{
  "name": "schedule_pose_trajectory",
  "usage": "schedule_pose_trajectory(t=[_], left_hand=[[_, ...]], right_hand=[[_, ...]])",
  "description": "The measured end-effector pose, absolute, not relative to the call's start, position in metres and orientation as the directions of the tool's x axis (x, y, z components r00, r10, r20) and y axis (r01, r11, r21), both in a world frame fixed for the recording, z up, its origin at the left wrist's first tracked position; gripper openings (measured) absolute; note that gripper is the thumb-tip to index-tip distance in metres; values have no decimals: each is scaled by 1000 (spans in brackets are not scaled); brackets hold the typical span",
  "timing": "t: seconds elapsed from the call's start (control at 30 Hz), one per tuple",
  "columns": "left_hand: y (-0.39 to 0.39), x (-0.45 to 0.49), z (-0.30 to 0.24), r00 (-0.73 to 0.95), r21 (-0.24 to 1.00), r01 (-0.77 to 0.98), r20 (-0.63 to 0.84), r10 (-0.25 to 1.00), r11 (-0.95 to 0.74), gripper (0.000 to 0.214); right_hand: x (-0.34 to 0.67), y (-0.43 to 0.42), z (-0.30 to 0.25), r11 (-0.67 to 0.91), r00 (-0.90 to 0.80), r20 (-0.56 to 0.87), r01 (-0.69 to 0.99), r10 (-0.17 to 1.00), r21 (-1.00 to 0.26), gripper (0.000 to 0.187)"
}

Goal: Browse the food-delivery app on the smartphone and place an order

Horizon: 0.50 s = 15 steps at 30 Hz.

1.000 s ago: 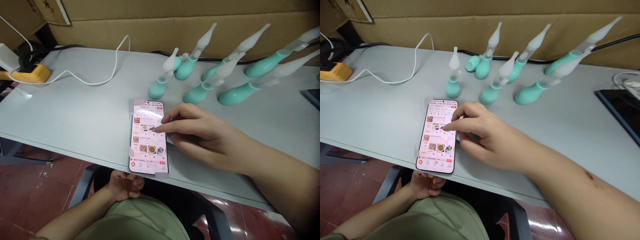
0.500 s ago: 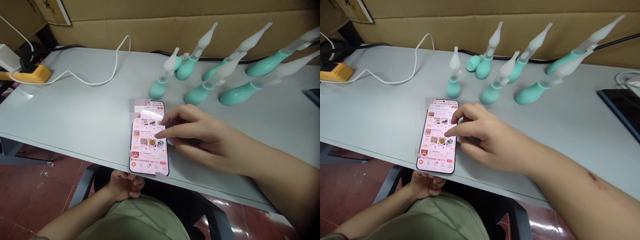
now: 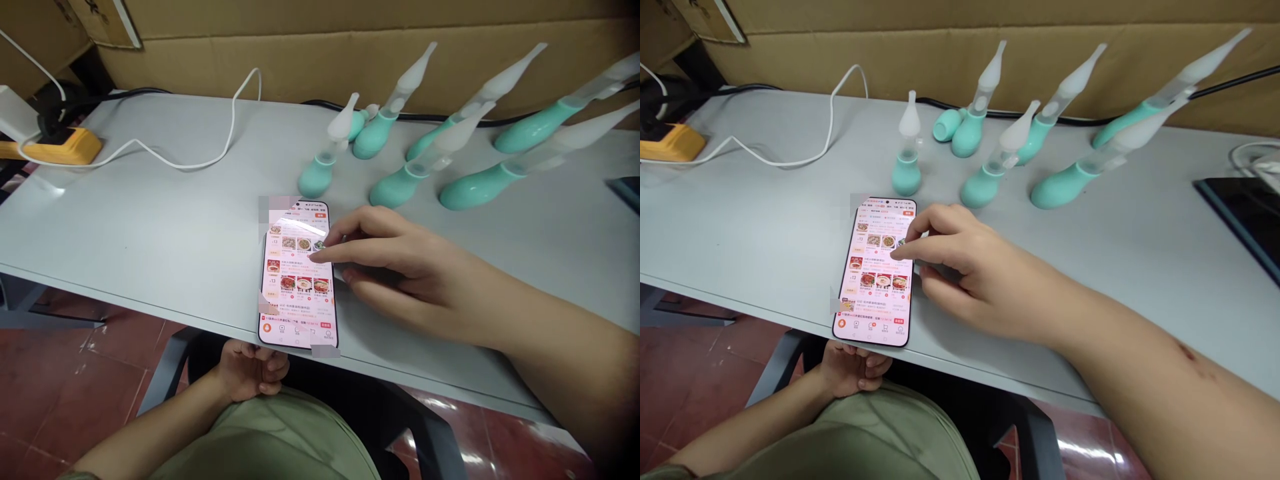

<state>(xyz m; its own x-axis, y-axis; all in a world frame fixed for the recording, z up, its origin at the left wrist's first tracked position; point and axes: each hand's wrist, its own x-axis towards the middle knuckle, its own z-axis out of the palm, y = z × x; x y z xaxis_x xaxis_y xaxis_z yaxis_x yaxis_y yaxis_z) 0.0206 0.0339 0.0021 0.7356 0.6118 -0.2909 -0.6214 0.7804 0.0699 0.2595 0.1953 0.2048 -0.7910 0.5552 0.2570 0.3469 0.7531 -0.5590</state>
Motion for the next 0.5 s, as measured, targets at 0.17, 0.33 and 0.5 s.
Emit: schedule_pose_trajectory(t=[0.17, 0.33, 0.5], left_hand=[[34, 20, 3, 736, 61, -623, -292, 611, 780, 39], [35, 20, 3, 740, 54, -621, -290, 608, 782, 42], [35, 21, 2, 739, 59, -622, -286, 611, 780, 40]], right_hand=[[259, 196, 204, 782, -802, 276, 336, 530, -524, 36], [259, 196, 203, 788, -803, 285, 328, 523, -522, 37], [260, 197, 203, 782, -804, 284, 320, 523, -535, 38]])
